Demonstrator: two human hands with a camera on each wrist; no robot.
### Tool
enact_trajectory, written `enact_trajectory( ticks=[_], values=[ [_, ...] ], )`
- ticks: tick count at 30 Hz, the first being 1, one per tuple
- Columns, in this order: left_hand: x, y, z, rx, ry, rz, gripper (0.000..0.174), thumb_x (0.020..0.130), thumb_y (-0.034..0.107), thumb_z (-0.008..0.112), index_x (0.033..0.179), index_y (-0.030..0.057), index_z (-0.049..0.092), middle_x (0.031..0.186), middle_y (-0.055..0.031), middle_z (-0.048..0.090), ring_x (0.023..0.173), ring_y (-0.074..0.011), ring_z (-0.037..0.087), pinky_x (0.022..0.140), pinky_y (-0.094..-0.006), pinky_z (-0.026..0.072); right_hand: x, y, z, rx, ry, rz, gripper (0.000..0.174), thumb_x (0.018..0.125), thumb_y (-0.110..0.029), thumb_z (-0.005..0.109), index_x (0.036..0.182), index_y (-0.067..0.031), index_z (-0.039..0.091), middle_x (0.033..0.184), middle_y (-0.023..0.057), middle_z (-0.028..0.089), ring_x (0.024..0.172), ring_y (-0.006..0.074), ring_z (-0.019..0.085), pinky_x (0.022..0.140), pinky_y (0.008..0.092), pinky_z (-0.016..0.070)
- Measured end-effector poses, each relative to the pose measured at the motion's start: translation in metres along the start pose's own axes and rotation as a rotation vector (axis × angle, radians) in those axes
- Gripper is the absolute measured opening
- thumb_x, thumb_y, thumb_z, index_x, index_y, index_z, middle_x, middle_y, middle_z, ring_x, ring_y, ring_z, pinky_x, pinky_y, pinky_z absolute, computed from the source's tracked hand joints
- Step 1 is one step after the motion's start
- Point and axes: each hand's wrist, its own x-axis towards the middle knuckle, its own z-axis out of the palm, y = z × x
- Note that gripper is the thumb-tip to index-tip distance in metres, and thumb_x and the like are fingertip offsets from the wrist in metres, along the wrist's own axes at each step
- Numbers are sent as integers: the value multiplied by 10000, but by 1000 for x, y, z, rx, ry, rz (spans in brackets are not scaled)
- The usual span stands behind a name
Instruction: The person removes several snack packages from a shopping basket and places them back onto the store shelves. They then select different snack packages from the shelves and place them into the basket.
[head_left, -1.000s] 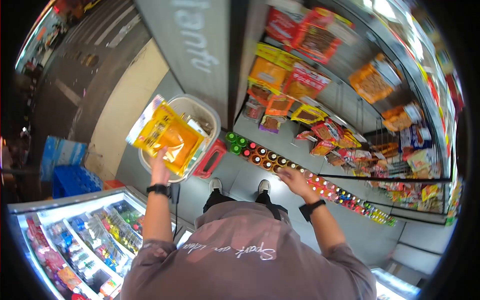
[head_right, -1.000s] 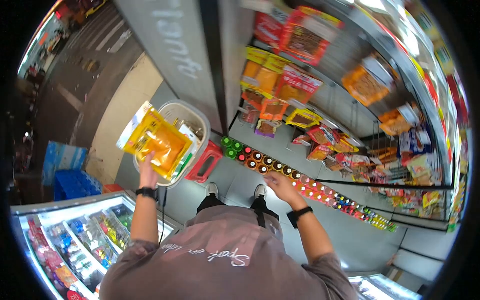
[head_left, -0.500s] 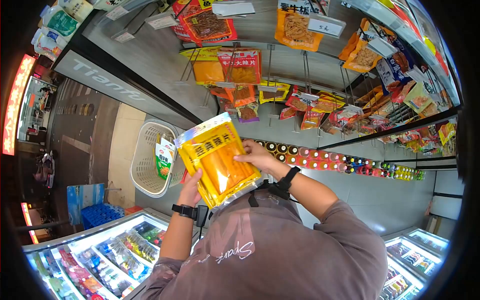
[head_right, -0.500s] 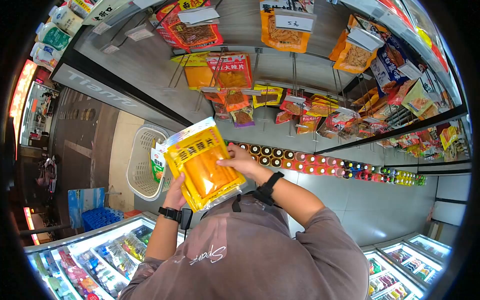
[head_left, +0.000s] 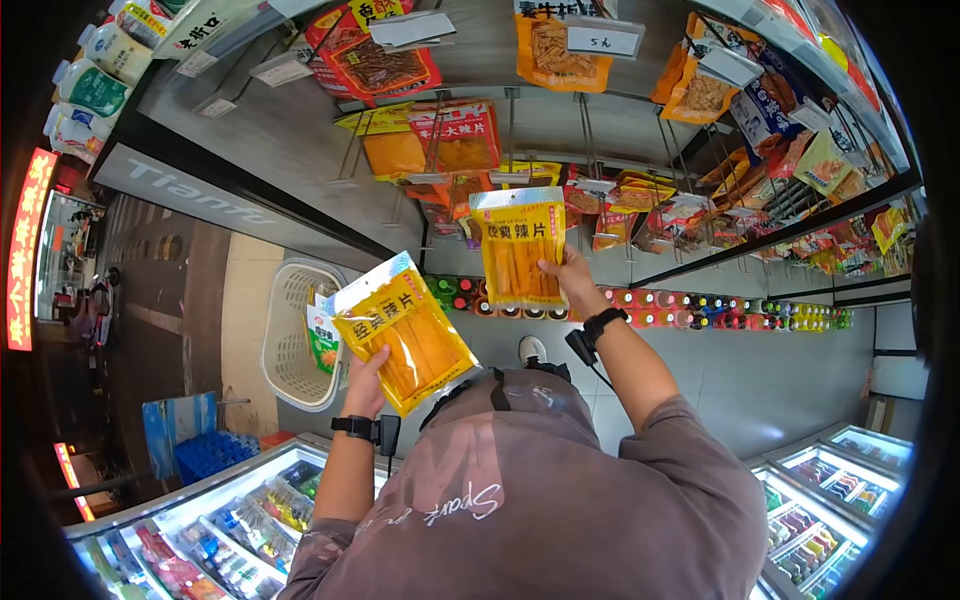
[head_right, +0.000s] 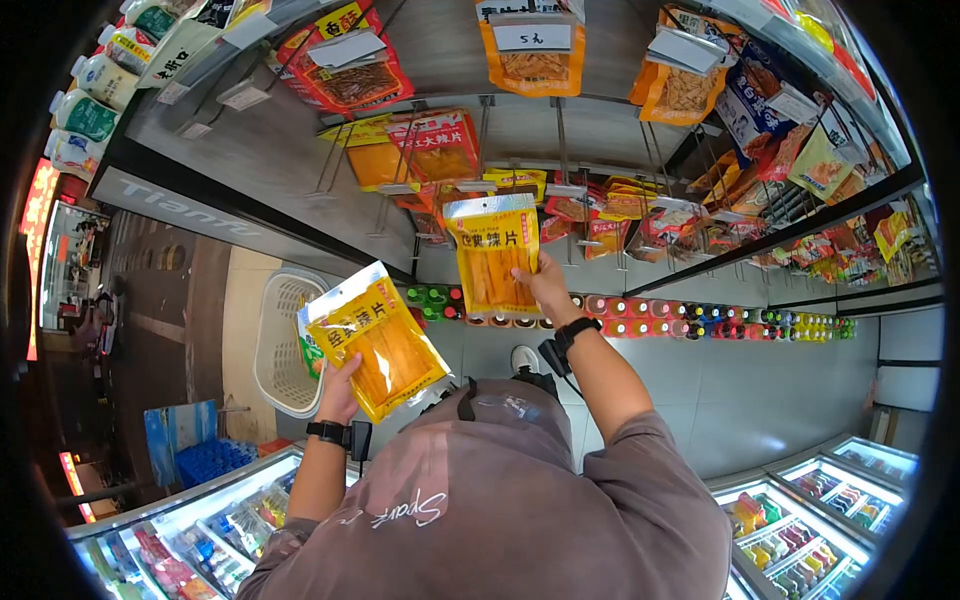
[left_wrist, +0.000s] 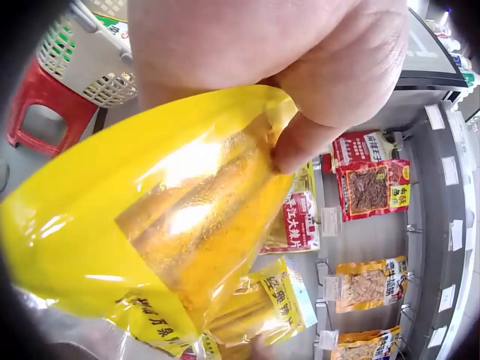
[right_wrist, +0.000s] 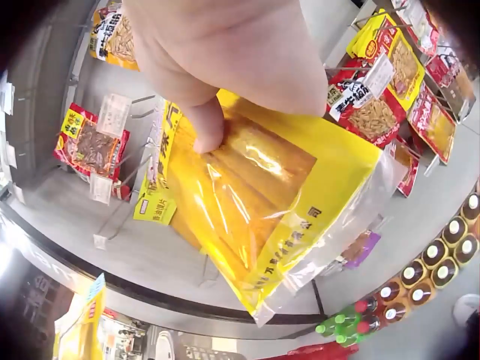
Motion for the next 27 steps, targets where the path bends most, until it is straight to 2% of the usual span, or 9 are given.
enact_trajectory(
  ticks=[5, 7, 11, 13, 23, 27],
  values=[
    [-2, -1, -22, -29, 27, 14, 420, 898, 17, 541, 1300, 44, 421, 1260, -107, 533, 1126, -254, 555, 962, -397, 469, 19, 1, 5, 33, 20, -74, 324, 834, 79, 612, 1142, 1, 550, 1090, 59, 638, 940, 135, 606, 847, 278, 480],
    [-4, -1, -24, -52, 29, 9, 430, 896, 14, 542, 1305, 47, 412, 1267, -110, 530, 1141, -260, 548, 971, -404, 463, 17, -3, 8, 12, -55, -92, 324, 836, 72, 614, 1143, -6, 550, 1085, 53, 638, 942, 127, 603, 847, 271, 478],
    [-9, -4, -21, -72, 81, 29, 431, 894, 7, 540, 1303, 46, 409, 1267, -112, 531, 1154, -266, 540, 978, -412, 457, 20, -1, 13, -9, -46, -123, 323, 835, 69, 617, 1141, -11, 550, 1082, 50, 637, 946, 123, 601, 846, 267, 476],
    [-13, -4, -17, -79, 106, 49, 369, 894, 3, 538, 1253, 16, 457, 1217, -108, 559, 1102, -247, 569, 935, -376, 481, 25, -4, 16, 56, -6, -143, 323, 835, 69, 616, 1140, -15, 549, 1083, 48, 635, 951, 128, 602, 848, 275, 477],
    [-32, -13, -24, -99, 193, 51, 360, 886, -4, 544, 1237, 19, 466, 1211, -105, 564, 1092, -245, 576, 933, -390, 481, 27, -6, 25, 100, 23, -96, 346, 836, 71, 611, 1161, -16, 528, 1102, 61, 627, 981, 146, 597, 883, 287, 465],
    [-36, -21, -31, -112, 217, 43, 387, 877, 4, 557, 1250, 18, 455, 1220, -115, 563, 1103, -259, 574, 949, -404, 474, 18, -2, 29, 107, -1, -140, 349, 840, 71, 602, 1167, -16, 519, 1105, 63, 627, 989, 154, 598, 892, 295, 462]
  ],
)
